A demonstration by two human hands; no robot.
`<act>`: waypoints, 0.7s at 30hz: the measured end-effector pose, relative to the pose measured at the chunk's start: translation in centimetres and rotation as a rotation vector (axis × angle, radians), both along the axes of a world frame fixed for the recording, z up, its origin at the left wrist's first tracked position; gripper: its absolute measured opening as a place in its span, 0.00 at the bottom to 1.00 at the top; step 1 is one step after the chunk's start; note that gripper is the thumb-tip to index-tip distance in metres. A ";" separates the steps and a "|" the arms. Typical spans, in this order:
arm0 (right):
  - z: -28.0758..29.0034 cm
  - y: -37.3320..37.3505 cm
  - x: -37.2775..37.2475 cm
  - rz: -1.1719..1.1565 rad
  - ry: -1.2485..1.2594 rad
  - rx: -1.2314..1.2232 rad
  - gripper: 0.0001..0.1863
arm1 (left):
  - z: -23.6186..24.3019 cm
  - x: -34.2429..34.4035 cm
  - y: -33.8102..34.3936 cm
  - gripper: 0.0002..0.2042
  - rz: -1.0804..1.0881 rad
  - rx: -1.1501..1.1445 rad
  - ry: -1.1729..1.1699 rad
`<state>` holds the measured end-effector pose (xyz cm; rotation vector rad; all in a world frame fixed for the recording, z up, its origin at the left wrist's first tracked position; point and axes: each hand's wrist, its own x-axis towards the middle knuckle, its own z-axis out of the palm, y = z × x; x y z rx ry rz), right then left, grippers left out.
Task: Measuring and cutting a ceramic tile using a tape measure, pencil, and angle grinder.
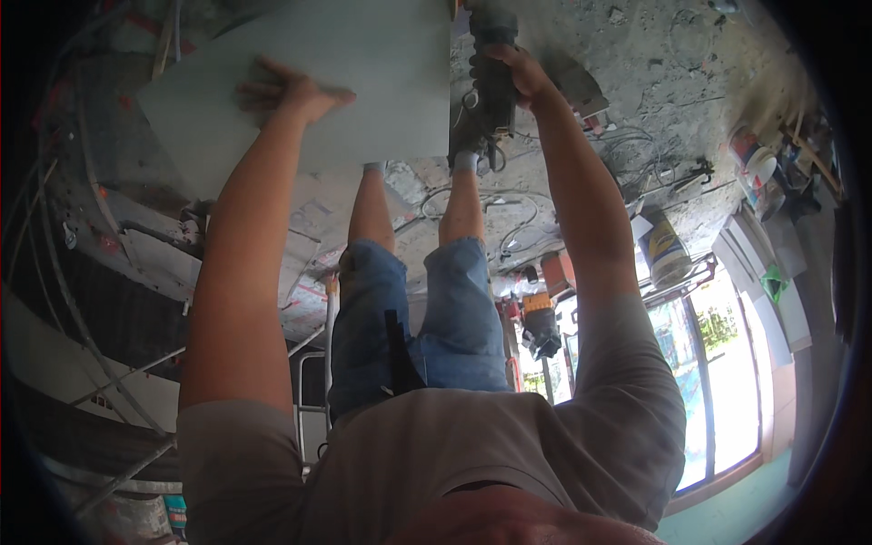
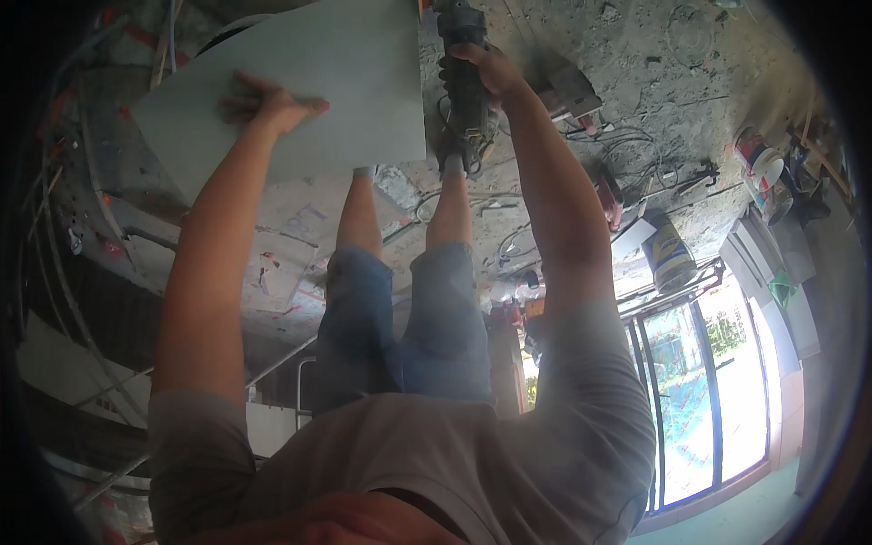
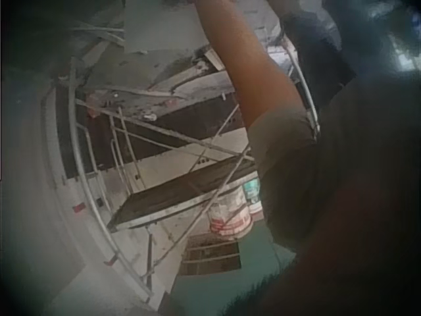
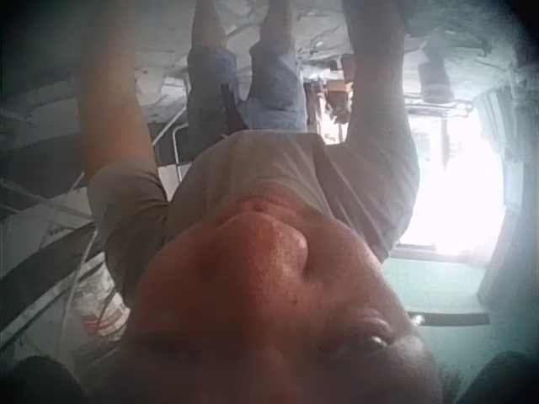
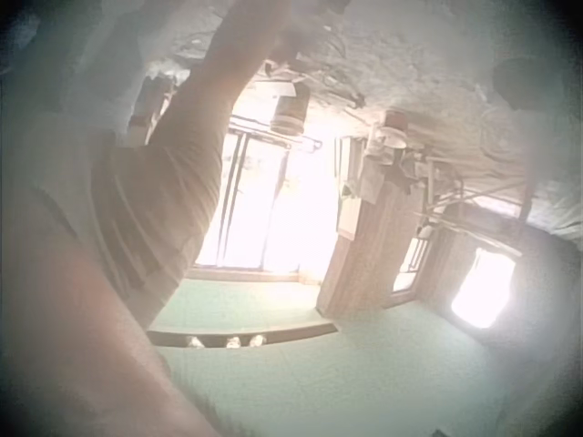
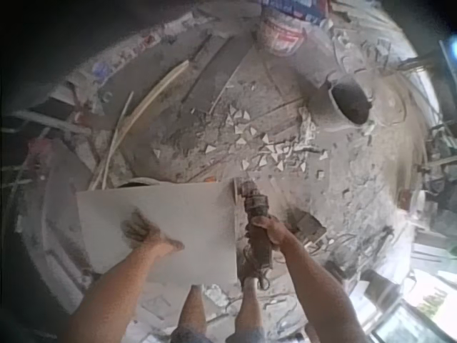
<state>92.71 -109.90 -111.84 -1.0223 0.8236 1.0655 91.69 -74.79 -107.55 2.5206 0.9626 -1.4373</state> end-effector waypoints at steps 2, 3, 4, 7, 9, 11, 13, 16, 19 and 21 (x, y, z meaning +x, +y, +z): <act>-0.2 -0.5 0.7 0.003 -0.004 0.001 0.25 | 0.0 0.4 -0.2 0.83 -0.014 0.002 0.012; -0.3 -0.8 1.0 0.003 0.001 0.002 0.25 | -0.1 0.7 -0.4 0.83 -0.014 0.002 0.012; 0.0 -0.6 0.9 0.004 0.003 0.005 0.25 | 0.1 0.6 -0.2 0.83 -0.014 0.004 0.022; 0.5 -0.2 0.3 0.055 -0.003 -0.046 0.24 | 0.2 0.5 -0.2 0.83 0.022 0.000 0.012; 0.6 0.2 -0.3 -0.016 -0.071 -0.027 0.24 | 0.0 0.2 0.0 0.83 0.005 -0.008 0.004; 0.5 0.3 0.0 -0.008 -0.067 -0.049 0.24 | 0.3 0.2 -0.3 0.82 -0.006 -0.013 -0.003; 0.7 0.2 0.2 0.001 -0.060 -0.069 0.23 | 0.6 0.4 -0.5 0.82 0.021 -0.029 0.000; 1.3 -0.2 -0.3 0.006 -0.056 -0.080 0.24 | 0.4 0.6 -0.5 0.81 0.034 -0.027 -0.019; 2.7 0.0 -2.8 0.016 -0.084 -0.100 0.23 | -0.2 -0.3 0.2 0.82 -0.014 0.001 -0.036; 3.7 0.1 -4.7 0.014 0.019 -0.106 0.21 | -0.4 -0.2 0.2 0.82 -0.023 0.007 -0.029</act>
